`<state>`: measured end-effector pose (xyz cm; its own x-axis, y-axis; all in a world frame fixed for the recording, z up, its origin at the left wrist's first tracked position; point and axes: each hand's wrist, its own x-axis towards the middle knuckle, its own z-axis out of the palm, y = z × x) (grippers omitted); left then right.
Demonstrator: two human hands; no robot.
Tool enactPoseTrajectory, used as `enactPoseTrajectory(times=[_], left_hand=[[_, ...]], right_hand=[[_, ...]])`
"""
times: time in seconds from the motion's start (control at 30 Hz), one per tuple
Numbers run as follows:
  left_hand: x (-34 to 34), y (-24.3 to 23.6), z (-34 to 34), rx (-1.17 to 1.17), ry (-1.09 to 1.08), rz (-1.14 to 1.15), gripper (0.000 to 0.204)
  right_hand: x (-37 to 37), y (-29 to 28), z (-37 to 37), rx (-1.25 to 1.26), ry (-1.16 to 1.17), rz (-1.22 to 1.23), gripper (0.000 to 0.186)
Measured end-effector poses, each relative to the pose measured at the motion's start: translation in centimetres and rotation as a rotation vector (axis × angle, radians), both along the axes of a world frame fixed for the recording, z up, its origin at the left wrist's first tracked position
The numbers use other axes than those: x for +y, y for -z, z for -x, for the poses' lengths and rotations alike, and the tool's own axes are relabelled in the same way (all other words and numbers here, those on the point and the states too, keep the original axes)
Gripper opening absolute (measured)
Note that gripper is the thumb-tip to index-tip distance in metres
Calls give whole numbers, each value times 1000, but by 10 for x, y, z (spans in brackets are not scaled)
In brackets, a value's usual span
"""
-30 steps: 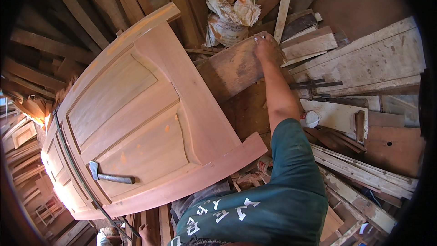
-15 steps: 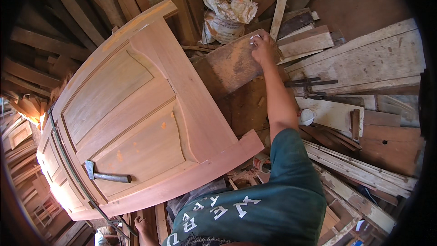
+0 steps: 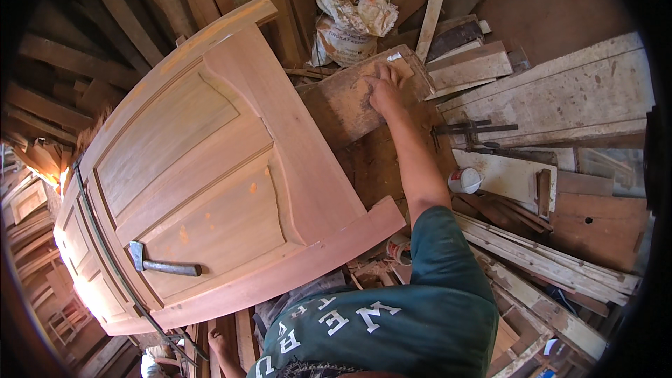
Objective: The person assembles a wooden door by applying clamps to secure panels and frame pieces, using an axe to tap wooden blocks against the door edge, and then retrieves a power drill from a green metal cabinet.
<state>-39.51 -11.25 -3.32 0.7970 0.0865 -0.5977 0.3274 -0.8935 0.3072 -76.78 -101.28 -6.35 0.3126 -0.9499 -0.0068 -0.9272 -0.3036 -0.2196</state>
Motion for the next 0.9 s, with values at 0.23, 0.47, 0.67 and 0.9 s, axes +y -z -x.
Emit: enactPoseTrajectory(times=[0.23,0.47,0.67,0.9], left_hand=[[10,3,14,14,-14,-1,47],[13,10,23,76,-56,-20,53],[61,27,15,-24,275,-38,45],[51,-3,25,-108,-177,-116,49]], right_hand=[[16,6,13,-27,-4,-33,62],[56,9,3,235,-82,57,64],[59,43,2,161,16,147,47],[114,8,-30,-369,-232,345,50]])
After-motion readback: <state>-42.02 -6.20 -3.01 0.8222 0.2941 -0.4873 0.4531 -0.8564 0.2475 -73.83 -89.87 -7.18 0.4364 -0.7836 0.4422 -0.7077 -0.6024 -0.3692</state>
